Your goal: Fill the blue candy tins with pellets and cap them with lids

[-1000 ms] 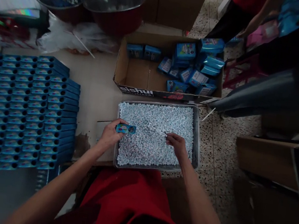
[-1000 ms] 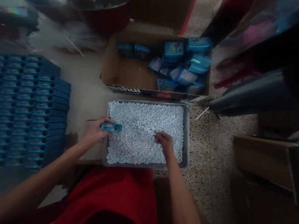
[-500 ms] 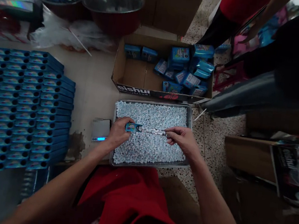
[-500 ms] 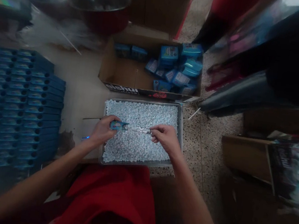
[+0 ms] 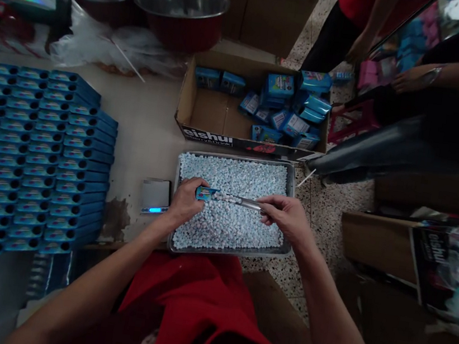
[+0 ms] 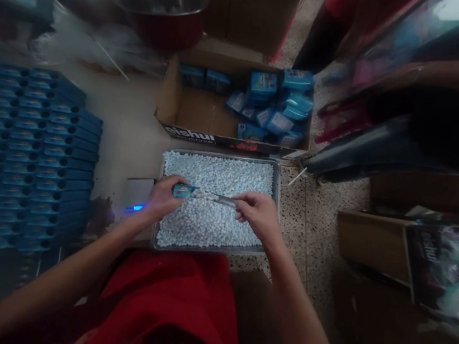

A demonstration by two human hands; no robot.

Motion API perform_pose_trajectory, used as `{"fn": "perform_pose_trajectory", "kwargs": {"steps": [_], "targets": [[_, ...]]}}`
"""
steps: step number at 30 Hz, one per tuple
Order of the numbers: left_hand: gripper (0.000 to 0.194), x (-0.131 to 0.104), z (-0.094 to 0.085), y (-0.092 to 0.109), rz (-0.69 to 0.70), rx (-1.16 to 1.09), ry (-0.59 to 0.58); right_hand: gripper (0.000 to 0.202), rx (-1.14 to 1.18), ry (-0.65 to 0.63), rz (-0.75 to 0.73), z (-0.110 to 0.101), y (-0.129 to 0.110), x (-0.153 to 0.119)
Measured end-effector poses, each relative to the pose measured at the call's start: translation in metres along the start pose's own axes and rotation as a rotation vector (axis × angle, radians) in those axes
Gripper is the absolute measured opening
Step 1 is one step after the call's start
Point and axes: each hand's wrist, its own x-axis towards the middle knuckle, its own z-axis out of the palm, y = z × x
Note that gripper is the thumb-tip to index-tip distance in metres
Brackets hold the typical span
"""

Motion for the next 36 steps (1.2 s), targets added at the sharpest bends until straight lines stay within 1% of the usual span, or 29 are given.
{"fn": "perform_pose_trajectory", "kwargs": {"steps": [3,7,9,11,13,15,17,18,19,21,24,25,27,30,31,33,34,36], "targets": [[0.035,0.003,0.001,0.002,-0.041,-0.100,-0.044,0.030,0.054,0.021,0.032,-0.006,0.004,-0.005],[0.033,0.007,0.005,0.007,-0.194,-0.386,-0.149,0.032,0.110,0.030,0.061,-0.016,0.014,-0.011],[0.035,0.007,0.007,0.010,-0.215,-0.462,-0.194,0.032,0.126,0.023,0.070,-0.020,0.017,-0.014],[0.036,0.008,0.010,0.013,-0.189,-0.457,-0.200,0.031,0.130,0.026,0.073,-0.022,0.018,-0.016],[0.034,0.008,0.012,0.016,-0.120,-0.386,-0.155,0.030,0.114,0.032,0.074,-0.022,0.015,-0.019],[0.033,0.008,0.013,0.018,-0.022,-0.270,-0.092,0.028,0.073,0.047,0.073,-0.019,0.008,-0.022],[0.033,0.008,0.015,0.018,0.053,-0.183,-0.076,0.026,0.014,0.071,0.054,-0.013,0.001,-0.026],[0.033,0.008,0.017,0.016,0.062,-0.176,-0.073,0.024,-0.015,0.084,0.039,-0.011,-0.003,-0.028],[0.032,0.008,0.019,0.014,0.049,-0.197,-0.066,0.023,-0.039,0.098,0.021,-0.009,-0.007,-0.031],[0.030,0.009,0.025,0.010,-0.022,-0.287,-0.059,0.022,-0.067,0.123,-0.003,-0.009,-0.011,-0.038],[0.031,0.010,0.034,0.006,-0.126,-0.417,-0.112,0.026,-0.063,0.157,0.013,-0.018,-0.009,-0.049],[0.032,0.010,0.036,0.007,-0.132,-0.442,-0.131,0.028,-0.050,0.167,0.024,-0.022,-0.005,-0.052],[0.033,0.011,0.035,0.009,-0.087,-0.446,-0.116,0.033,-0.009,0.194,0.046,-0.033,0.008,-0.056],[0.033,0.012,0.026,0.012,0.041,-0.294,-0.021,0.039,0.051,0.264,0.094,-0.045,0.043,-0.054],[0.033,0.013,0.023,0.012,0.053,-0.248,0.010,0.040,0.063,0.293,0.119,-0.047,0.057,-0.050],[0.031,0.014,0.018,0.008,-0.001,-0.250,0.048,0.041,0.065,0.346,0.173,-0.046,0.085,-0.043],[0.030,0.015,0.016,0.006,-0.045,-0.291,0.048,0.040,0.059,0.362,0.189,-0.044,0.098,-0.039],[0.030,0.016,0.017,0.000,-0.113,-0.383,0.009,0.039,0.041,0.358,0.195,-0.039,0.117,-0.034]]}}
